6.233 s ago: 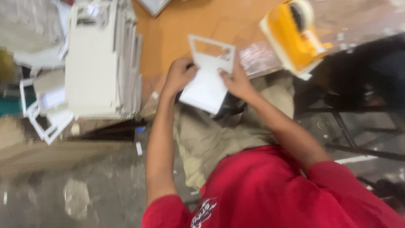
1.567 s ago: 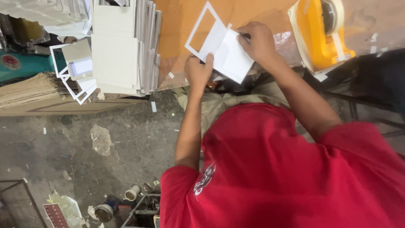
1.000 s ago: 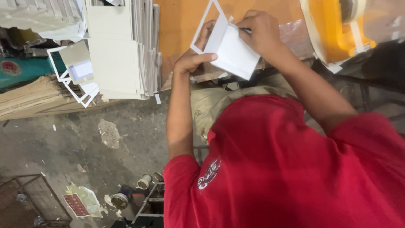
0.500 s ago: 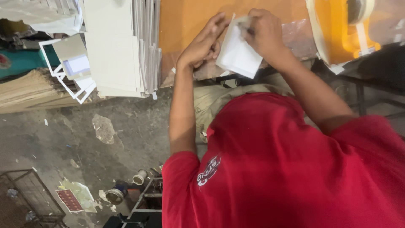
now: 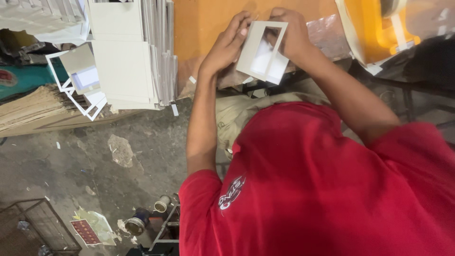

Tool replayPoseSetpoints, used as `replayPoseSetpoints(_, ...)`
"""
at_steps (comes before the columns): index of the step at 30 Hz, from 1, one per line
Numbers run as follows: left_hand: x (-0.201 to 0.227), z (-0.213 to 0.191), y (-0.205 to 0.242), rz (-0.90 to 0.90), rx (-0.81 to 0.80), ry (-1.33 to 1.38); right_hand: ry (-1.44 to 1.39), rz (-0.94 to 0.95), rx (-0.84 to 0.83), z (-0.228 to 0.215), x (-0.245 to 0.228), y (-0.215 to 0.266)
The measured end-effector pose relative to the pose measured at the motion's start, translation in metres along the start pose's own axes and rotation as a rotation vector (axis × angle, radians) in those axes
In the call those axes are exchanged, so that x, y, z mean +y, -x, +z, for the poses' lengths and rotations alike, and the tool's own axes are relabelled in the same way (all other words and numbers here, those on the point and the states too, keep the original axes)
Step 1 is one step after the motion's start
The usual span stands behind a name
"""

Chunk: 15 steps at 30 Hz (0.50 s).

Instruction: The person assembles white photo frames by hand, placing a clear plastic sheet over the frame opening and securing it with adhesive tape. They repeatedly pick up frames, align the plastic, and apply tape to the edges.

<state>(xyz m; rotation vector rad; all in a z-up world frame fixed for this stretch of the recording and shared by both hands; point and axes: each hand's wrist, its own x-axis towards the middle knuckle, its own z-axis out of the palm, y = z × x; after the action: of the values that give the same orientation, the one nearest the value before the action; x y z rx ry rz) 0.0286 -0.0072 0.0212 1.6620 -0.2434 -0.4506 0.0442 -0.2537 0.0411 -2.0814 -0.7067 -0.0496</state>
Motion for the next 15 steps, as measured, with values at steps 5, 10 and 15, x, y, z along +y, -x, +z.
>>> replayPoseSetpoints(5, 0.006, 0.005, -0.01, 0.141, 0.062, -0.244, -0.111, -0.024, 0.124, 0.008, 0.006, 0.001)
replayPoseSetpoints(10, 0.006, 0.007, -0.02, 0.218, 0.107, -0.271, -0.212, 0.092, 0.185, 0.016, 0.011, 0.008)
replayPoseSetpoints(15, 0.0, 0.009, -0.039, 0.06, 0.055, -0.166, -0.267, 0.158, 0.208, 0.017, 0.01, 0.007)
